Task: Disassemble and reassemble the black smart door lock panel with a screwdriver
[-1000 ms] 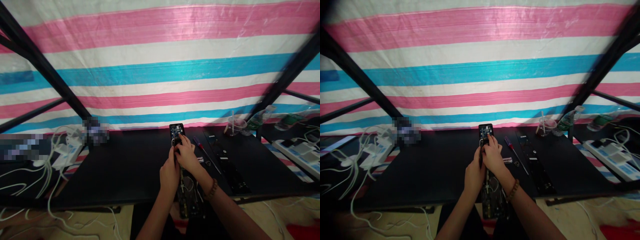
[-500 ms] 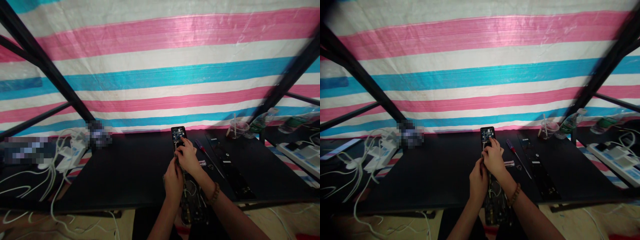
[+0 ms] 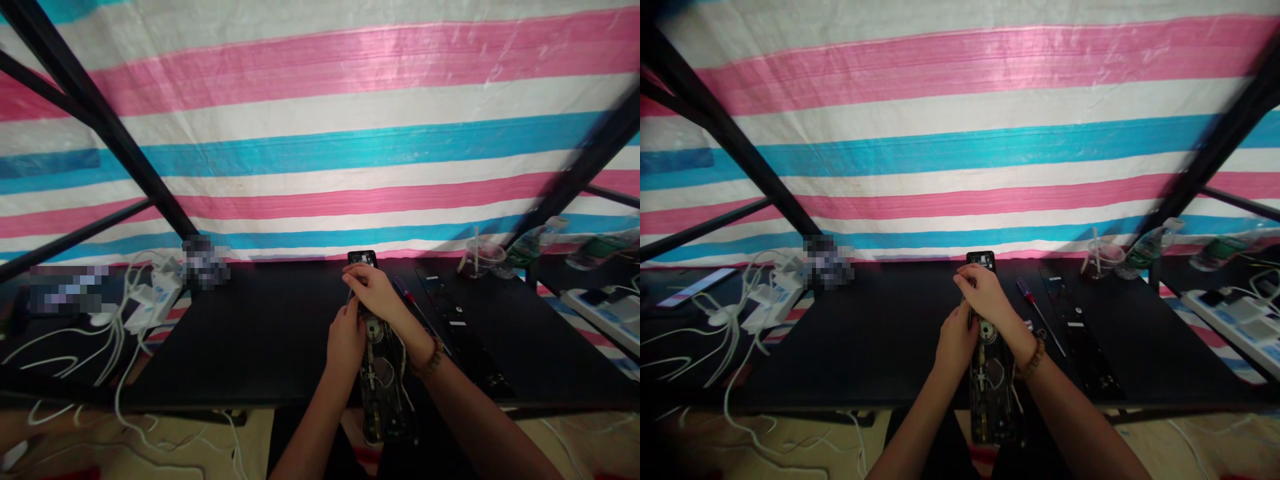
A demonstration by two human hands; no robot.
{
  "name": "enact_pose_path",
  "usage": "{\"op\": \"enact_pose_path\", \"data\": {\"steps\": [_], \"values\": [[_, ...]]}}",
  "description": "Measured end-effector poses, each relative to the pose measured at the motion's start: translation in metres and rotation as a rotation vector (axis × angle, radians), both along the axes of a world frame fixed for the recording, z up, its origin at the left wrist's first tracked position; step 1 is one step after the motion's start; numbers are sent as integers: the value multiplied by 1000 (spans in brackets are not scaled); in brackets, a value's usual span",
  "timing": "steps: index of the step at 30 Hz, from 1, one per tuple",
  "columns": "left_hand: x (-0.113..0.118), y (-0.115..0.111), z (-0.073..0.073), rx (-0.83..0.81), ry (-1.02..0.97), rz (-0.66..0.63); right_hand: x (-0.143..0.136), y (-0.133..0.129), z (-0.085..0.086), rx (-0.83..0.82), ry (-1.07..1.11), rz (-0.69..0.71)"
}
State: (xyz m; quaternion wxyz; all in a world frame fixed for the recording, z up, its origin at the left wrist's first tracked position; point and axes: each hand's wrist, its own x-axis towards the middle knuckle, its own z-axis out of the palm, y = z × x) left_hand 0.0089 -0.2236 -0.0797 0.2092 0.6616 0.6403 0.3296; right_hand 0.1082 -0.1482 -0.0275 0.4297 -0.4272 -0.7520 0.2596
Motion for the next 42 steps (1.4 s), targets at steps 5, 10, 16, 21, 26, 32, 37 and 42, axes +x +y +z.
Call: {"op": "enact_pose_path", "data": {"steps": [5,10,16,21,26,32,37,42], "values": [[-9,-2,-6,44,-97,-108,32,-21,-28,122,-306,-323],[-13,-7,-9,87,-214,-123,44,-28,-54,-55,-418,-307],[1,-16,-20,96,-341,38,36,-25,-32,-110,-576,-337],[18,-19,-43,135,-385,99,28,-18,-12,-124,-792,-410],[20,-17,-51,153,-390,116,30,-2,-2,-63,-940,-311],[21,-17,-53,197,-423,123,35,3,-9,58,-980,-231],[24,-17,-53,210,-430,128,39,0,-20,254,-809,-308],[21,-16,-47,189,-455,164,60,17,-17,331,-579,-546]]}}
